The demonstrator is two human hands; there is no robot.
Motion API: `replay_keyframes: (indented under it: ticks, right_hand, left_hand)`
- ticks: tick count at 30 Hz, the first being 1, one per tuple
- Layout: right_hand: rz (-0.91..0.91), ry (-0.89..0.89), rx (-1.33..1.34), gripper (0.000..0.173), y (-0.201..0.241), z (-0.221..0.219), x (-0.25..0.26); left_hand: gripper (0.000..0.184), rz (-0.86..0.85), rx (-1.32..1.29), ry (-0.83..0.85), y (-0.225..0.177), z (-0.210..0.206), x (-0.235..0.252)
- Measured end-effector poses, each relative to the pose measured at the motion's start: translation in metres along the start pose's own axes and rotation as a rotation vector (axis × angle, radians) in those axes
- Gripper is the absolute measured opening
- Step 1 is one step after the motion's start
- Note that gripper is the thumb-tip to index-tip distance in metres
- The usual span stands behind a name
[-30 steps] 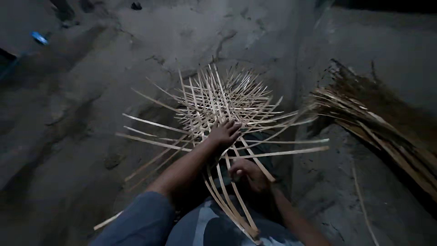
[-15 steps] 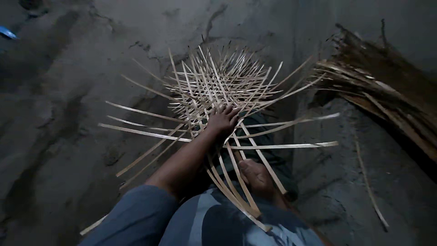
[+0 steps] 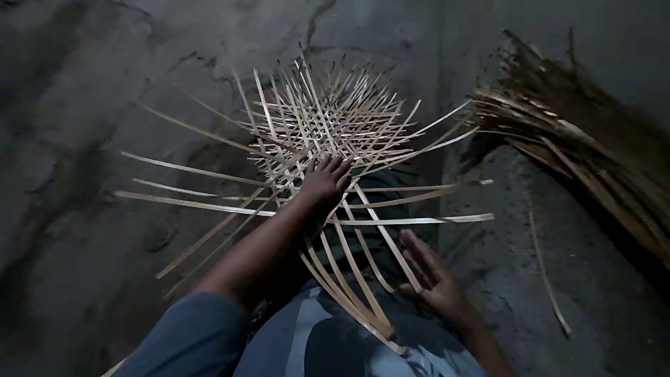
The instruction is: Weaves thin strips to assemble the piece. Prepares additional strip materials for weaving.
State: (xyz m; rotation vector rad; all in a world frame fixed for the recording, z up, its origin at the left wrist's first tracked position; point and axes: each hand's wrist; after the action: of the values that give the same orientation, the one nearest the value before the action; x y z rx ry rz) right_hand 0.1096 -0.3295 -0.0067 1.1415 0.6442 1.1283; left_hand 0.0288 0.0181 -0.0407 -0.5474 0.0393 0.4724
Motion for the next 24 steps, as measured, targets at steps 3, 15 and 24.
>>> replay_keyframes:
  ticks: [3,15,24]
  right_hand:
    - [0.199,0.256,-0.100,0.073,0.011,0.031,0.025]
    - [0.552,0.239,-0.376,0.040,0.018,0.007,0.093]
    - [-0.049,0.063,0.145,0.047,0.014,-0.054,0.082]
  left_hand:
    - [0.057,0.007,0.025,-0.017,-0.002,-0.002,-0.001]
    - [0.063,0.106,-0.101,-0.066,-0.024,0.006,0.013]
    - [0.053,0.122,-0.007,0.003,-0.029,-0.004,0.021]
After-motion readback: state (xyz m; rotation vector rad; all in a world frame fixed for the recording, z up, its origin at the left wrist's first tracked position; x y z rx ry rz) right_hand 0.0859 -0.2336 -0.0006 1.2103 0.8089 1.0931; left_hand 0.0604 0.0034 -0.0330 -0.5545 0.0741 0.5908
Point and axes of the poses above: each hand's wrist, its own x-axis towards the middle knuckle, its own z-axis out of the back of the hand, y = z × x, and after that the axes turned 11 degrees about -x, right-handed
